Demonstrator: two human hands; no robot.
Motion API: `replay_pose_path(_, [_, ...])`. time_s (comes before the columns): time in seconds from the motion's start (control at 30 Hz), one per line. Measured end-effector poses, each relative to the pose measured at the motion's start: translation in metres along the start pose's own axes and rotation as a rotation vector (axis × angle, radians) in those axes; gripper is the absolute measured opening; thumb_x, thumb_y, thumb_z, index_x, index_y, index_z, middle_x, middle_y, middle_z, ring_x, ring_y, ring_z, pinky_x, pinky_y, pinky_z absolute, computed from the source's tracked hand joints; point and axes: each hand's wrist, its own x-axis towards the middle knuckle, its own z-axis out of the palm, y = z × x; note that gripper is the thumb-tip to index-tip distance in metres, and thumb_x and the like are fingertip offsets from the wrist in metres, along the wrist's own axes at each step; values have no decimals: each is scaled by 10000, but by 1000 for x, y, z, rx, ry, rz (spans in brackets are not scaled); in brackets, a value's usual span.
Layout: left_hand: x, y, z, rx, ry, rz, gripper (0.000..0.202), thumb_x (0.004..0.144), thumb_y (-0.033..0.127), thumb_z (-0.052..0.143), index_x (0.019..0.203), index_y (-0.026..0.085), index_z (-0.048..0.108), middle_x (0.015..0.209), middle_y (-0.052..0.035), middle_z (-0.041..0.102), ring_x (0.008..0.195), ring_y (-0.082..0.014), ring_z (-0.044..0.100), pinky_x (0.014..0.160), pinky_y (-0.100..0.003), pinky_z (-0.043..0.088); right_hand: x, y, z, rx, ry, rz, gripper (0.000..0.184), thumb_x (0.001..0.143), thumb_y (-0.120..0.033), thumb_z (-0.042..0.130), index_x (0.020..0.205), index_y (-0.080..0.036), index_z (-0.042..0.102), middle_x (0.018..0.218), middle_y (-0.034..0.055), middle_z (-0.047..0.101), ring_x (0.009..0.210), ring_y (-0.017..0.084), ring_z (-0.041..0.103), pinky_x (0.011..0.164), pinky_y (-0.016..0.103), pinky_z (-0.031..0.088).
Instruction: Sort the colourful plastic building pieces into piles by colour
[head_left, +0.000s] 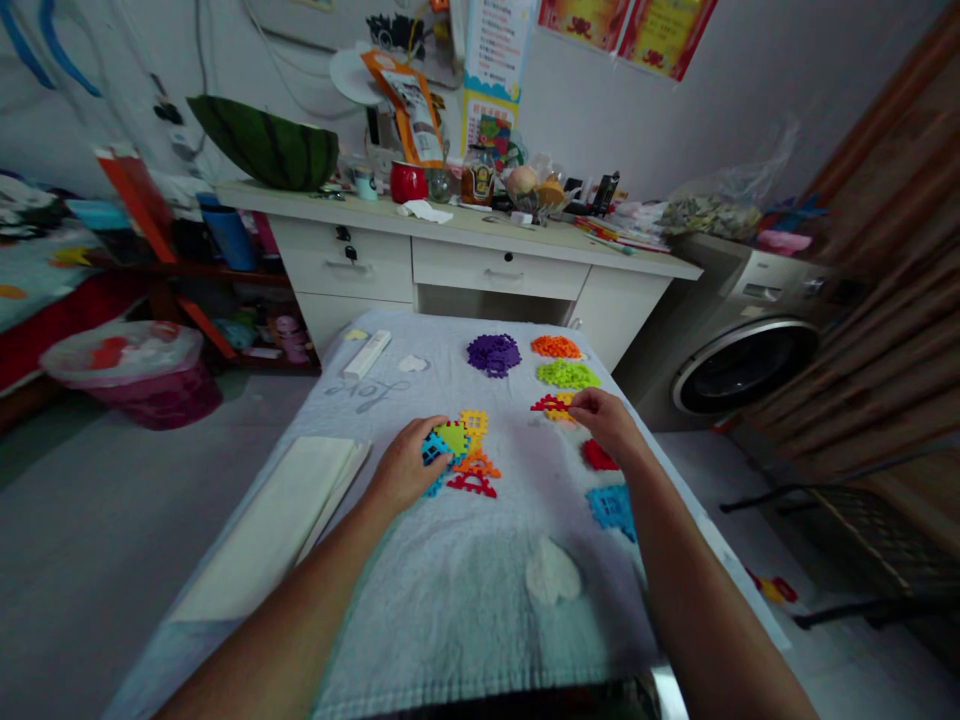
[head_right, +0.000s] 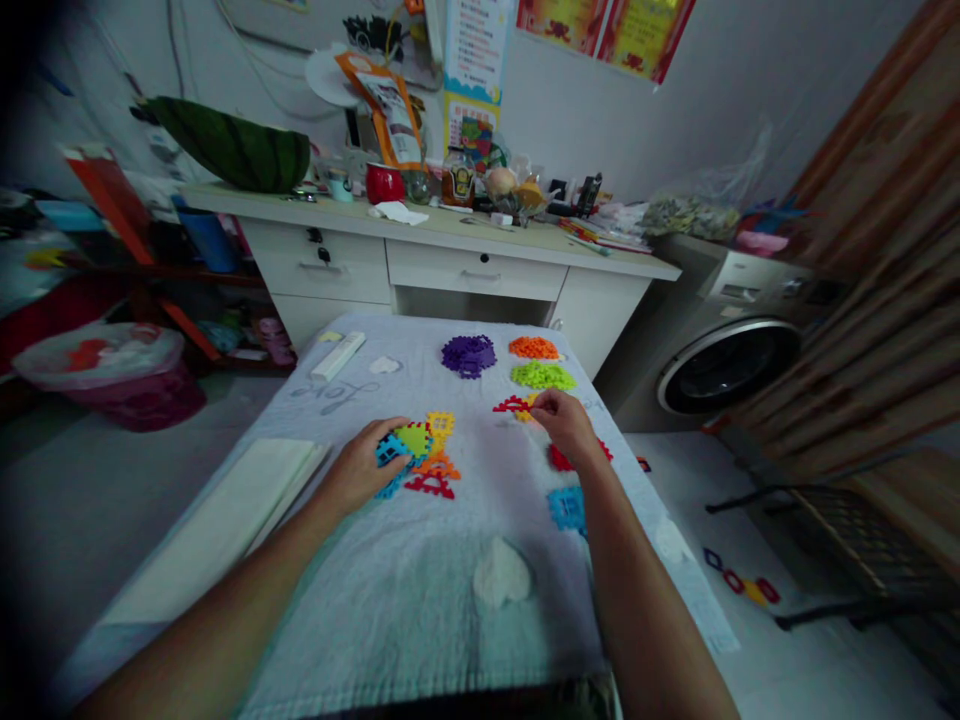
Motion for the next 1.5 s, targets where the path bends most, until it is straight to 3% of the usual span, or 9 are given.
replay_pose_path(0.1, [-1, 0, 1, 37, 12, 8, 460, 736, 243, 599, 1193, 199, 555, 1181, -80, 615, 1102, -253, 568, 1001, -424, 436, -19, 19, -34, -152, -29, 56, 142, 665, -322, 600, 699, -184, 590, 572, -31, 540, 533, 113, 459, 518, 237, 334])
replay_pose_path(0.2, [-2, -1, 2, 62, 32, 30, 462, 736, 262, 609, 1191, 195, 558, 1181, -86, 614, 1103, -261, 562, 1001, -435, 434, -36, 34, -55, -267, -84, 77, 107, 686, -290, 589, 705, -185, 593, 572, -23, 560, 529, 121, 479, 506, 234, 331])
replay_pose_path(0.4, [-3, -5, 2, 96, 75, 63, 527, 713, 286, 637, 1223, 186, 546, 1212, -99, 585, 1127, -277, 547, 1022, -445, 420, -50, 38, -65, -485, -93, -8, 79, 709, -155, 554, 715, -183, 628, 691, 19, 646, 651, 158, 568, 627, 261, 397])
replay_pose_path(0.57, [-4, -6, 1, 86, 50, 59, 582, 712, 304, 656, 1262, 181, 510, 1255, -111, 554, 1173, -278, 518, 1047, -449, 397, -45, 11, -38, -552, -17, -83, 204, 739, -88, 549, 871, -180, 674, 953, 77, 687, 899, 204, 614, 835, 326, 433])
replay_pose_path(0.83, [-8, -1, 0, 116, -55, 68, 757, 628, 357, 758, 1310, 211, 461, 1306, -114, 541, 1208, -305, 505, 1049, -467, 387, -50, -46, 75, -427, -323, -302, 231, 811, -150, 608, 1033, -180, 662, 1059, 100, 678, 1002, 221, 604, 903, 354, 432])
replay_pose_path(0.97, [-7, -5, 2, 107, -47, 49, 731, 659, 304, 728, 1324, 183, 449, 1269, -127, 570, 1163, -293, 544, 1019, -450, 421, -58, -54, 110, -454, -365, -343, 349, 792, -198, 649, 1139, -170, 628, 1105, 116, 660, 1012, 229, 591, 914, 347, 424])
replay_pose_path(1.3, [-5, -6, 1, 102, -29, 33, 645, 691, 266, 690, 1295, 182, 478, 1233, -117, 592, 1129, -278, 569, 997, -431, 447, -65, -38, 113, -299, -313, -270, 389, 789, -154, 622, 1177, -158, 597, 1084, 101, 632, 968, 195, 583, 871, 303, 448])
replay_pose_path(1.5, [-5, -6, 1, 107, -20, 31, 563, 694, 266, 667, 1235, 192, 526, 1145, -92, 603, 1087, -269, 578, 960, -416, 466, -56, -38, 98, -303, -254, -273, 337, 781, -146, 633, 1117, -171, 624, 1057, 91, 640, 933, 182, 591, 837, 299, 462])
